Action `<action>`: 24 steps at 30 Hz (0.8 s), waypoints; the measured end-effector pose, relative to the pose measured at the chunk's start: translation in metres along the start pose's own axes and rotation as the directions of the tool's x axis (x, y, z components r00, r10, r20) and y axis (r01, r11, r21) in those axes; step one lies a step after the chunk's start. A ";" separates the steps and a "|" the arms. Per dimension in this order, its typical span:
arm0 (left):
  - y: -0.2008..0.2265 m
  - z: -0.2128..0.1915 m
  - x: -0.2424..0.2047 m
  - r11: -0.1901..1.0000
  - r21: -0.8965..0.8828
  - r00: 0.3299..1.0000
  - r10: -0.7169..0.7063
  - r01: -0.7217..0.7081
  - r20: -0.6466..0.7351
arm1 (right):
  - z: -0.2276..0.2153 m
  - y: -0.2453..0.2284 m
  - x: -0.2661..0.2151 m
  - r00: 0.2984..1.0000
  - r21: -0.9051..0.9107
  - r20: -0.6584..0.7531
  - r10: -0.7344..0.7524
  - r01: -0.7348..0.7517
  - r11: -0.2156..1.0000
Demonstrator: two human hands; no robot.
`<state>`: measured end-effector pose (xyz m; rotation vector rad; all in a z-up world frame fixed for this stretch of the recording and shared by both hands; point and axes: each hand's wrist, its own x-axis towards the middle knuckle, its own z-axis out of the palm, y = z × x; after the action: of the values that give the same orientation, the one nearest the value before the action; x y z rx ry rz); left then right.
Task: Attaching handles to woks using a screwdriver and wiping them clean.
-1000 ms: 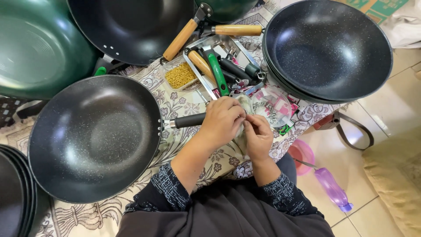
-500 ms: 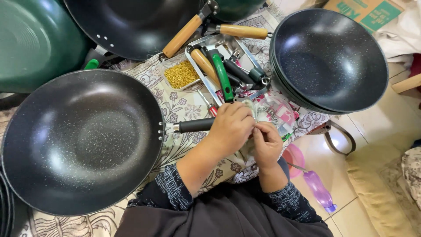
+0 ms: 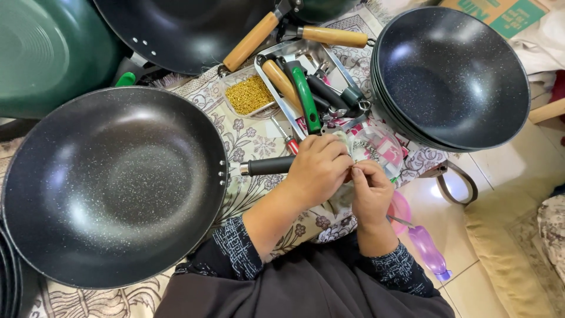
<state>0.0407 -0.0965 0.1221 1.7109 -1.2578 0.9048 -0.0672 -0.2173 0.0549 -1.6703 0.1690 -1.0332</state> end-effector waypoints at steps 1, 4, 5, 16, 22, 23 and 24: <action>0.000 0.000 -0.002 1.000 -0.001 1.000 -0.001 0.001 0.001 | 0.000 -0.001 -0.001 1.000 0.000 0.000 0.001 -0.001 1.000; -0.001 0.001 -0.002 0.999 -0.035 1.000 -0.005 0.005 0.002 | 0.000 -0.003 0.000 1.000 -0.049 0.001 -0.031 0.031 0.998; -0.001 0.001 -0.002 0.999 -0.042 1.000 -0.005 0.006 0.007 | 0.000 -0.003 0.000 0.999 -0.063 0.000 -0.039 0.039 0.997; -0.010 0.015 -0.017 0.999 -0.037 1.000 -0.019 0.019 0.001 | 0.003 -0.009 0.004 0.993 -0.039 0.014 -0.119 0.119 0.992; -0.011 0.011 -0.014 0.999 -0.034 0.999 -0.031 0.029 -0.032 | -0.005 0.008 0.003 0.994 0.040 0.042 -0.104 0.103 0.994; -0.011 0.011 -0.013 0.999 -0.034 0.999 -0.031 0.030 -0.032 | -0.005 0.007 0.004 0.991 0.046 0.057 -0.124 0.121 0.992; -0.009 0.010 -0.014 0.999 -0.037 0.999 -0.034 0.033 -0.030 | -0.005 0.006 0.003 0.988 0.050 0.072 -0.139 0.136 0.990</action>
<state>0.0471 -0.0985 0.1039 1.6792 -1.2146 0.8798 -0.0671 -0.2249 0.0514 -1.6958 -0.0193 -1.0664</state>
